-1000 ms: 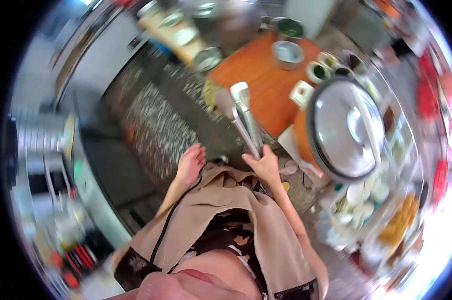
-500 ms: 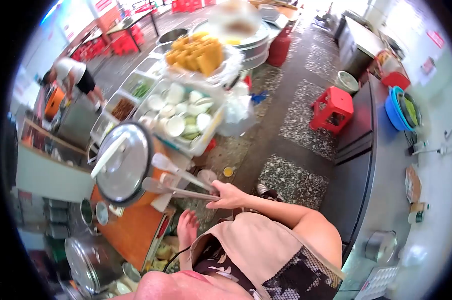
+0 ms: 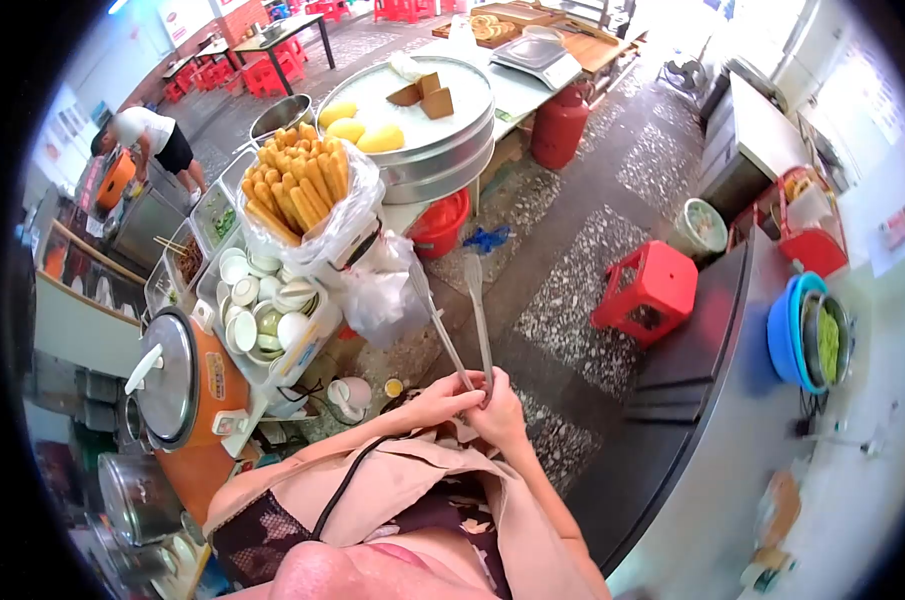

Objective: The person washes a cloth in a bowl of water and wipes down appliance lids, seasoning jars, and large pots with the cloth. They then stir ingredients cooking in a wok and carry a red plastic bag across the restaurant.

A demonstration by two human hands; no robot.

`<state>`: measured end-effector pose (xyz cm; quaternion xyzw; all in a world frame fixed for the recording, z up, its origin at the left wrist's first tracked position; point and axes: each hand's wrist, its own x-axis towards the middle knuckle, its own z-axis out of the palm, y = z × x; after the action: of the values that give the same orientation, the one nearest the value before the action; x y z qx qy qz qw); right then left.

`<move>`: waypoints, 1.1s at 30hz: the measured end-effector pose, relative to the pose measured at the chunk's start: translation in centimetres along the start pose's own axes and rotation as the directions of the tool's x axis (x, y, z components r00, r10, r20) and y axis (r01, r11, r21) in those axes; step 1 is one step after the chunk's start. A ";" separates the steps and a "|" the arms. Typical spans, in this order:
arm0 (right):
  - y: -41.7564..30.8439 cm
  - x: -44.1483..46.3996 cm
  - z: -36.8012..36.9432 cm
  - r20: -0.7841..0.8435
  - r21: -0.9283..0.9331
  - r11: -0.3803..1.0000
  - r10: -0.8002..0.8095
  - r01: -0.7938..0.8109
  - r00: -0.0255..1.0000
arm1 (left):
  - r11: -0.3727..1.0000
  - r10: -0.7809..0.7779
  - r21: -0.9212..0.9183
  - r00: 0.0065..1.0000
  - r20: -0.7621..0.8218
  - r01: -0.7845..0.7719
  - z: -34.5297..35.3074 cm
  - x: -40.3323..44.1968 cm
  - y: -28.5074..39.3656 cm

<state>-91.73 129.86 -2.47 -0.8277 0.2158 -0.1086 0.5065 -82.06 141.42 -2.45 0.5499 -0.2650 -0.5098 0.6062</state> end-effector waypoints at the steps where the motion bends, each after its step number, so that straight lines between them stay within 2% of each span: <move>1: 0.3 1.8 -0.5 0.027 0.016 1.000 0.008 -0.008 1.000 | 1.000 0.007 0.000 1.000 -0.019 -0.007 -0.7 1.5 0.5; 3: 0.7 5.9 -1.0 0.047 0.081 0.997 0.010 -0.014 0.999 | 0.997 -0.080 -0.022 0.997 -0.011 0.080 -2.6 4.8 1.6; 4: 0.3 8.1 -1.6 0.072 0.108 0.992 0.056 -0.064 0.996 | 0.998 -0.061 -0.020 0.998 -0.015 0.061 -3.8 6.8 2.0; 7: 0.9 15.7 -1.7 -0.072 0.124 0.990 -0.065 0.073 0.995 | 0.999 -0.025 -0.030 0.997 -0.073 0.023 -7.8 13.0 2.7; 9: 1.4 21.8 -1.3 -0.141 0.152 0.978 -0.124 0.145 0.982 | 0.982 0.076 0.185 0.984 -0.163 -0.045 -10.7 16.6 6.2; 10: 0.9 25.4 -1.4 -0.150 0.173 0.969 -0.153 0.179 0.977 | 0.968 0.143 0.235 0.967 -0.212 -0.091 -12.9 18.8 7.0; 11: 0.2 28.6 -1.6 -0.125 0.242 0.962 -0.099 0.127 0.987 | 0.954 0.190 0.276 0.945 -0.265 -0.115 -15.0 20.4 7.4; 12: 0.0 32.0 -1.8 -0.139 0.210 0.967 -0.118 0.146 0.983 | 0.939 0.233 0.321 0.917 -0.325 -0.125 -16.5 21.2 8.6; 14: -1.9 38.6 -3.0 -0.135 0.154 0.967 -0.182 0.202 0.974 | 0.896 0.353 0.409 0.834 -0.423 -0.172 -19.8 22.5 10.7; 15: -2.5 41.8 -3.6 -0.103 0.179 0.960 -0.199 0.215 0.974 | 0.894 0.360 0.423 0.798 -0.484 -0.147 -21.4 23.1 11.1; 17: -3.0 48.1 -3.8 -0.160 0.162 0.932 -0.299 0.323 0.941 | 0.948 0.256 0.314 0.718 -0.647 -0.056 -23.4 23.0 13.0; 19: -3.0 53.9 -4.0 -0.135 0.112 0.933 -0.328 0.343 0.935 | 0.959 0.274 0.259 0.620 -0.735 -0.116 -25.3 23.6 11.7; 22: -2.4 62.1 -3.0 -0.073 0.038 0.915 -0.399 0.402 0.914 | 0.963 0.263 0.258 0.518 -0.814 -0.083 -26.2 23.6 10.9; 23: -2.4 64.6 -2.5 -0.011 0.054 0.930 -0.365 0.365 0.931 | 0.974 0.216 0.221 0.452 -0.865 -0.044 -26.2 23.8 10.2; 25: -2.2 69.2 -1.0 0.044 0.073 0.914 -0.403 0.399 0.914 | 0.987 0.145 0.160 0.314 -0.938 0.022 -25.6 24.4 9.2; 27: -3.0 72.7 0.3 0.067 0.036 0.894 -0.449 0.448 0.891 | 0.994 0.058 0.069 0.135 -0.989 0.082 -24.6 26.0 8.2; 28: -3.3 74.0 0.6 0.091 -0.003 0.886 -0.461 0.463 0.883 | 0.995 0.048 0.058 0.119 -0.992 0.084 -23.7 27.1 8.2; 30: -3.8 76.3 1.1 0.161 -0.003 0.869 -0.488 0.495 0.858 | 0.997 0.004 0.000 -0.044 -0.999 0.082 -22.5 29.8 8.3; 31: -3.4 77.2 1.5 0.196 -0.002 0.859 -0.501 0.512 0.843 | 0.997 -0.047 -0.051 -0.066 -0.997 0.062 -21.8 31.3 9.4; 32: -2.1 78.3 2.3 0.182 -0.097 0.769 -0.611 0.632 0.771 | 0.998 -0.050 -0.051 -0.027 -0.998 0.042 -21.5 32.8 9.1; 33: -2.3 78.8 2.5 0.194 -0.082 0.767 -0.614 0.637 0.765 | 0.998 -0.052 -0.052 0.011 -0.999 0.018 -21.5 34.2 8.9</move>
<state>-20.53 95.92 -4.68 -0.8921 -0.1058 -0.1910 0.3957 -48.57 117.77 -7.78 0.7484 0.2575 0.0057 0.6112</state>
